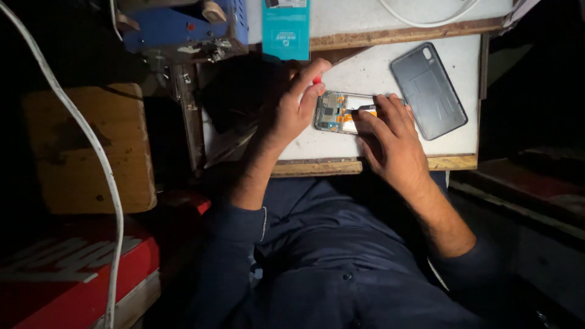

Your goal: The person uses a red-handled screwdriver to tighten screws on a disassembled smartphone chassis, then wipes the interior with a white cloth. They place the back cover onto the phone and press the edges to secure it.

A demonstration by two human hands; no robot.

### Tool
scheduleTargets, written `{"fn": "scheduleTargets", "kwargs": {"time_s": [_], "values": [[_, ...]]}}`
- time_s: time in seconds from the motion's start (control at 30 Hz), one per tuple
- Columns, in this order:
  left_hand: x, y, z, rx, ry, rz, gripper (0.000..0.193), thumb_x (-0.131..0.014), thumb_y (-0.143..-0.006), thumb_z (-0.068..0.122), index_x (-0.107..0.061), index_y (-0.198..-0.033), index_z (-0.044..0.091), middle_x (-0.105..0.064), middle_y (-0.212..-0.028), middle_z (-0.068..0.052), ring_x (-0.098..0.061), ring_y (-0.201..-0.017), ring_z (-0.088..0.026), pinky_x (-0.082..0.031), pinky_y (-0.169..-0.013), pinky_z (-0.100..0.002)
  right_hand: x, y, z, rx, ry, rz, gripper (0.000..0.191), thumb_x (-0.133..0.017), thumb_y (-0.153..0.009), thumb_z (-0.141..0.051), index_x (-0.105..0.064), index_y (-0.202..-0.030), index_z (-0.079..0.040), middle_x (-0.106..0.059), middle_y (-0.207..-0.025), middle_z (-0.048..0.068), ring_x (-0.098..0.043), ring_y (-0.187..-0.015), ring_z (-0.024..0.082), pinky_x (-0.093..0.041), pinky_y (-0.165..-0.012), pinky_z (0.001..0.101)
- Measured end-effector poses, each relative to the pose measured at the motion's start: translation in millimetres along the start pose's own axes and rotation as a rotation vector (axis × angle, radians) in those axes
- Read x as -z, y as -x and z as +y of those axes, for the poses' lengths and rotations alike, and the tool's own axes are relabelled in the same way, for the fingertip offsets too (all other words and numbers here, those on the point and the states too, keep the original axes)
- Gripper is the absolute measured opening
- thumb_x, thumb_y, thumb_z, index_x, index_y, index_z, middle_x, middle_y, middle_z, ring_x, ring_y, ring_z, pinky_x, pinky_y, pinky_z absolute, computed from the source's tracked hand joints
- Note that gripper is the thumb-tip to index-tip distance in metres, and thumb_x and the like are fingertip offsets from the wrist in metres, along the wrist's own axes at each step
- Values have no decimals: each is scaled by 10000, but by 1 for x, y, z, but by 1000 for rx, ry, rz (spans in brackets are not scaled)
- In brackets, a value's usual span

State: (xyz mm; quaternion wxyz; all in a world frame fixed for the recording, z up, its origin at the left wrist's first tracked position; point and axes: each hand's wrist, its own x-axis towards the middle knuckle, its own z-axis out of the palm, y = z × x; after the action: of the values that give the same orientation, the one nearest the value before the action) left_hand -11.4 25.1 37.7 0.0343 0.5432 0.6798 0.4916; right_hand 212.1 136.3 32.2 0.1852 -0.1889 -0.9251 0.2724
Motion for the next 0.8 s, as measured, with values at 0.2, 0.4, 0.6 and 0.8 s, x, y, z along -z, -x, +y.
{"fn": "scheduleTargets", "kwargs": {"time_s": [0.2,0.4,0.6,0.8], "values": [[-5,4,-3,39,-20,-37,448,-711,-1033,34,-550,-1431,161,-714,-1095,-77,-723,-1001,-215,-586,-846,-333,0,-1,-1,-3,20,1,537,-807,-873,-139,-631,-1379,-92,-498,-1526,219,-422,-1469,454,-343,-1215,600],[18,25,14,103,-31,21,530,-687,-1016,43,-459,-1488,123,-693,-1203,-141,-710,-1003,-266,-568,-833,-380,5,-4,-2,2,27,-29,572,-805,-852,-139,-609,-1386,-88,-496,-1519,229,-428,-1455,451,-349,-1210,584],[33,64,24,231,-259,-169,509,-695,-943,30,-571,-1423,145,-672,-1150,-165,-663,-1062,-353,-546,-890,-421,18,-23,1,96,86,-155,680,-806,-832,-126,-560,-1466,-98,-509,-1500,227,-469,-1409,447,-352,-1182,595],[7,80,37,286,-336,85,395,-707,-963,104,-621,-1348,114,-685,-1148,-175,-680,-1055,-366,-562,-886,-416,30,-39,2,121,9,-161,774,-875,-736,-176,-521,-1408,-28,-544,-1336,237,-508,-1228,490,-360,-1164,597]]}}
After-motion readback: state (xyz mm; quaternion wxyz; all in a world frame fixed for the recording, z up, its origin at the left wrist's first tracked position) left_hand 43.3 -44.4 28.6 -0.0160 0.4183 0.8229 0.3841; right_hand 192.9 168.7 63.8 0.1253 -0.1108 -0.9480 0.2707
